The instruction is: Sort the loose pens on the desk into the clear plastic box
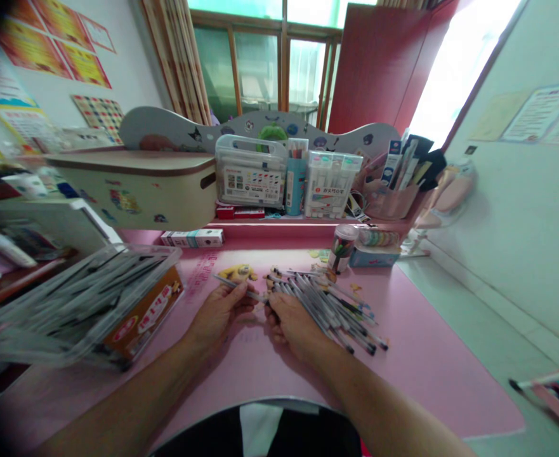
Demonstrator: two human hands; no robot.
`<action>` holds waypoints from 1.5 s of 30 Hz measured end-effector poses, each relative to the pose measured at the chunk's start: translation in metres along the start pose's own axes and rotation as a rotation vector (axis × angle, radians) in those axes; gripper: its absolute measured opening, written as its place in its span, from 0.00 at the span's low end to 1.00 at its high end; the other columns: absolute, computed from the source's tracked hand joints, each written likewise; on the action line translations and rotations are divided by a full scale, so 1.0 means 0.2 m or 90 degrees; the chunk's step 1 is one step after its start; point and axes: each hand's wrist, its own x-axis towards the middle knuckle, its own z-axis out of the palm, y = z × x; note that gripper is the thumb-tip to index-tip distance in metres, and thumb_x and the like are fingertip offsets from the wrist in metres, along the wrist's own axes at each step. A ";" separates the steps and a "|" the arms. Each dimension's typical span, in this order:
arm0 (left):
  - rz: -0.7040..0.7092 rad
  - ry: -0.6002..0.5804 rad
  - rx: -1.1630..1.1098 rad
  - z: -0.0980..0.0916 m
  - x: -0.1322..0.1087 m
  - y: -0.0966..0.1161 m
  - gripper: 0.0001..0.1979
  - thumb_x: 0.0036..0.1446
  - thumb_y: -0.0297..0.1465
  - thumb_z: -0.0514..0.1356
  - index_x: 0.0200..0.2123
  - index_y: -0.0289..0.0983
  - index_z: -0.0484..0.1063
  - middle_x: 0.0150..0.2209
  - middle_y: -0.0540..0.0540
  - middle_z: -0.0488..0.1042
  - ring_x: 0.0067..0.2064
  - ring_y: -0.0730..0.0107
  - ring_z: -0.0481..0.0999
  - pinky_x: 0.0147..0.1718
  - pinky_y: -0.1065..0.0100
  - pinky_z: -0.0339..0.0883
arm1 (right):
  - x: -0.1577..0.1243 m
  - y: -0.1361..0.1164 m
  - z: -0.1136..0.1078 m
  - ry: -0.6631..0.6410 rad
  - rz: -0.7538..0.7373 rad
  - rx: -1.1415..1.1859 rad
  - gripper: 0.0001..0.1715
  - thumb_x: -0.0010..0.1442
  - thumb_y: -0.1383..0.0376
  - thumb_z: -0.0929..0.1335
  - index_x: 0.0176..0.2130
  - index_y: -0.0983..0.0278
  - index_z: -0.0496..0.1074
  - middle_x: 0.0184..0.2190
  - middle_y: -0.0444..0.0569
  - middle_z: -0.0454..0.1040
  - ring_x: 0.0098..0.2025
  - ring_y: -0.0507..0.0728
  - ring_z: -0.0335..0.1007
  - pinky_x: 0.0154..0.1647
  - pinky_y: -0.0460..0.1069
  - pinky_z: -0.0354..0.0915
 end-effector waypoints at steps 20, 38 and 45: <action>0.013 -0.003 0.000 0.01 0.00 0.00 0.16 0.47 0.41 0.70 0.31 0.34 0.75 0.27 0.47 0.78 0.27 0.74 0.75 0.25 0.75 0.70 | 0.00 -0.01 -0.01 0.009 0.034 0.041 0.21 0.55 0.48 0.69 0.32 0.62 0.63 0.19 0.37 0.65 0.13 0.43 0.45 0.13 0.41 0.36; 0.049 0.063 0.004 -0.01 0.02 -0.01 0.19 0.47 0.43 0.69 0.33 0.34 0.74 0.27 0.47 0.76 0.27 0.73 0.74 0.23 0.74 0.69 | 0.01 0.00 -0.02 -0.008 0.011 0.018 0.18 0.52 0.56 0.72 0.30 0.62 0.61 0.18 0.35 0.60 0.14 0.43 0.46 0.13 0.40 0.37; 0.119 0.071 0.007 -0.01 0.02 0.00 0.19 0.51 0.46 0.66 0.33 0.34 0.72 0.27 0.48 0.74 0.27 0.73 0.73 0.25 0.74 0.68 | 0.01 0.00 -0.04 -0.085 0.061 0.142 0.18 0.41 0.68 0.68 0.34 0.60 0.62 0.23 0.39 0.69 0.18 0.48 0.58 0.13 0.41 0.47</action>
